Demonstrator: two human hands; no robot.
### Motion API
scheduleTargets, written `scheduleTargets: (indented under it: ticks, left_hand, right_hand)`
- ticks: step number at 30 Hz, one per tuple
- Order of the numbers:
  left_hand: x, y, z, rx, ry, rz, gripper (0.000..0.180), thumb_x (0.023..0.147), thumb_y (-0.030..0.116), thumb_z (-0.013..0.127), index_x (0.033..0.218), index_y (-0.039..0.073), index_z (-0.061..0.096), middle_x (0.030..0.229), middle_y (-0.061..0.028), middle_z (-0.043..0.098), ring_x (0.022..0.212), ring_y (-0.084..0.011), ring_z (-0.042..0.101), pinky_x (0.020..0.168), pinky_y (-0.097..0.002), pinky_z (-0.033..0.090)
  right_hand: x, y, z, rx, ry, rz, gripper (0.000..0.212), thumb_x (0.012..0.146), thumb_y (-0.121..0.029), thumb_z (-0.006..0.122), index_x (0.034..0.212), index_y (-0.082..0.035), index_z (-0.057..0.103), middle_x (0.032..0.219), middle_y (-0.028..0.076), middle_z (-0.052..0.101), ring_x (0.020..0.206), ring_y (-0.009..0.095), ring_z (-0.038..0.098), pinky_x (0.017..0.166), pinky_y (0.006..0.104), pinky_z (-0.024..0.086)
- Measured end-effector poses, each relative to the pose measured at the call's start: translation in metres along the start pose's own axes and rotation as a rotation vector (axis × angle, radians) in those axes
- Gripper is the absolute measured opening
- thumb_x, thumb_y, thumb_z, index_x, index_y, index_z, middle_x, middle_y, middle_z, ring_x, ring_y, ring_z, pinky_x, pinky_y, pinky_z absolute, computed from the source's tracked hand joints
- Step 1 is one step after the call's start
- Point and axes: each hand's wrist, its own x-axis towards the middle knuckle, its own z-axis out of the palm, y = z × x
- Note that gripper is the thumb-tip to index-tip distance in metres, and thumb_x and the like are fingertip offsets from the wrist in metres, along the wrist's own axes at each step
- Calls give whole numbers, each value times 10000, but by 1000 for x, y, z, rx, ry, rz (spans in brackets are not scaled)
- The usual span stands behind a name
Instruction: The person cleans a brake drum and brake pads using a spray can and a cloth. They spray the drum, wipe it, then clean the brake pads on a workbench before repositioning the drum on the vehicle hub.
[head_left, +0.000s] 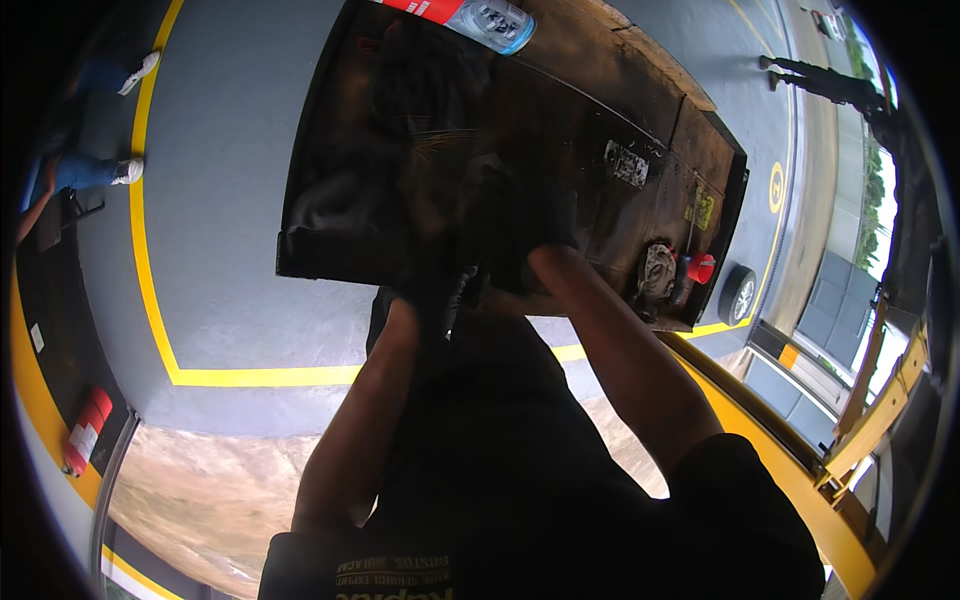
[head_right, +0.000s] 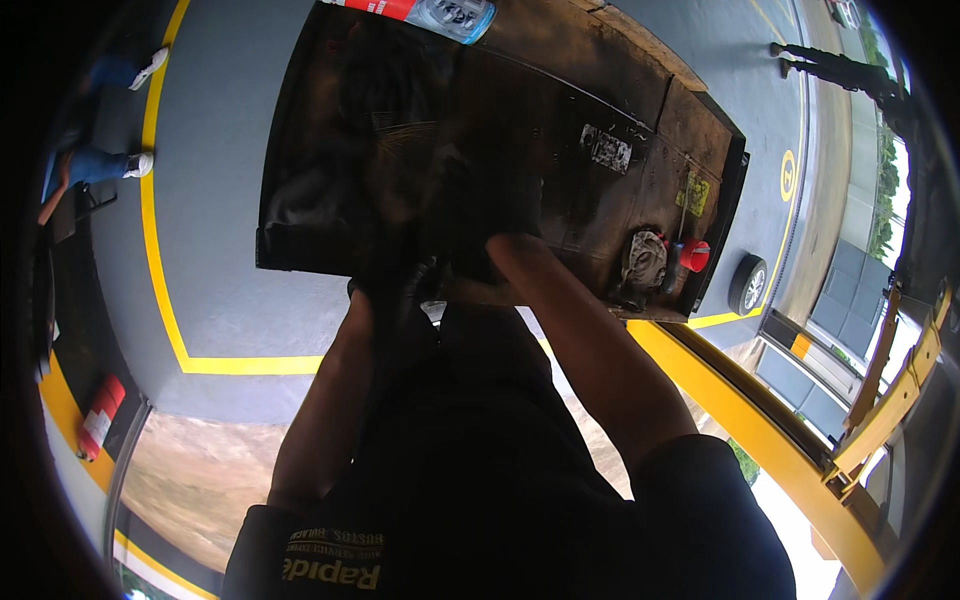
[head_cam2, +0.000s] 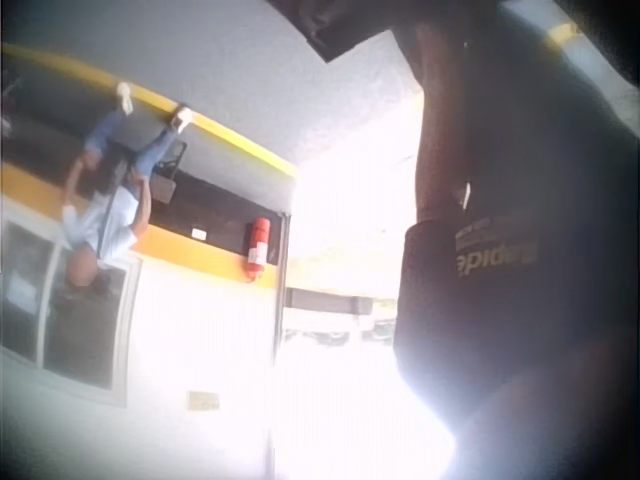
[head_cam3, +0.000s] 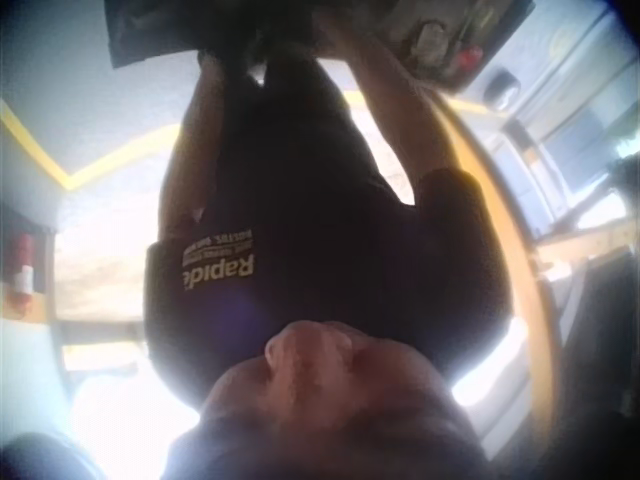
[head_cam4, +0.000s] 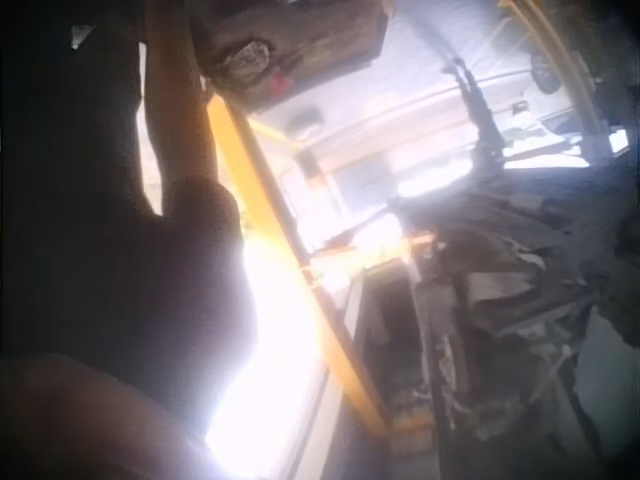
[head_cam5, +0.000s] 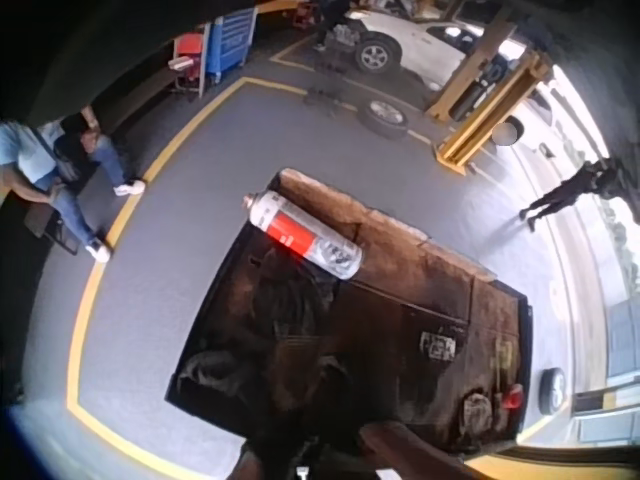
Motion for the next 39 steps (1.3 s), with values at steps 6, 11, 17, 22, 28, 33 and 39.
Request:
scheduleTargets:
  ticks: [6,11,17,22,28,33,39]
  left_hand:
    - [4,4,5,-377,14,-109,290,1081,344,601,1178,79,666,796,26,595,600,-64,520,547,-244,429]
    - [12,-8,-5,159,-32,142,190,1084,254,583,1153,84,632,880,-14,602,737,-105,592,610,-277,467]
    - [13,-22,-5,-70,-81,-204,343,1011,197,600,1328,65,595,1192,-150,595,1112,-290,592,1029,-426,475]
    - [10,-10,-4,71,-18,-97,373,1002,197,619,1354,72,630,1199,-160,628,1148,-307,601,1056,-466,457]
    - [8,24,-6,-298,33,-170,254,1064,238,590,1256,87,658,934,-47,607,836,-163,567,772,-359,471]
    - [-6,17,5,-319,37,-93,202,1105,273,572,1193,106,644,762,40,541,613,-60,491,578,-260,438]
    - [-7,6,0,-305,28,-37,233,1108,280,578,1268,112,599,777,47,544,607,-54,486,556,-248,422]
  right_hand:
    - [-11,7,6,-236,156,-467,324,982,-398,653,1221,-198,742,1163,97,732,1040,295,720,918,435,539]
    - [-6,-8,-2,47,78,-141,373,972,-370,663,1241,-118,721,1253,137,701,1158,329,668,975,445,510]
    - [12,-30,-20,-55,-162,109,350,937,-355,678,1173,-104,742,1239,176,705,1204,415,651,1054,506,489]
    - [1,-12,-5,-330,-148,-164,358,926,-270,687,1230,-82,715,1254,177,696,1185,387,656,1021,510,494]
    - [-2,-5,-5,-181,52,-484,382,908,-285,714,1219,-63,696,1292,171,681,1172,381,664,1011,510,501]
    - [18,-17,-14,-45,-64,-284,297,910,-244,704,1149,-68,716,1239,183,703,1125,382,688,980,513,525]
    - [28,-16,-18,-127,-151,-441,276,940,-314,718,1125,-111,745,1136,179,733,1019,392,718,911,499,559]
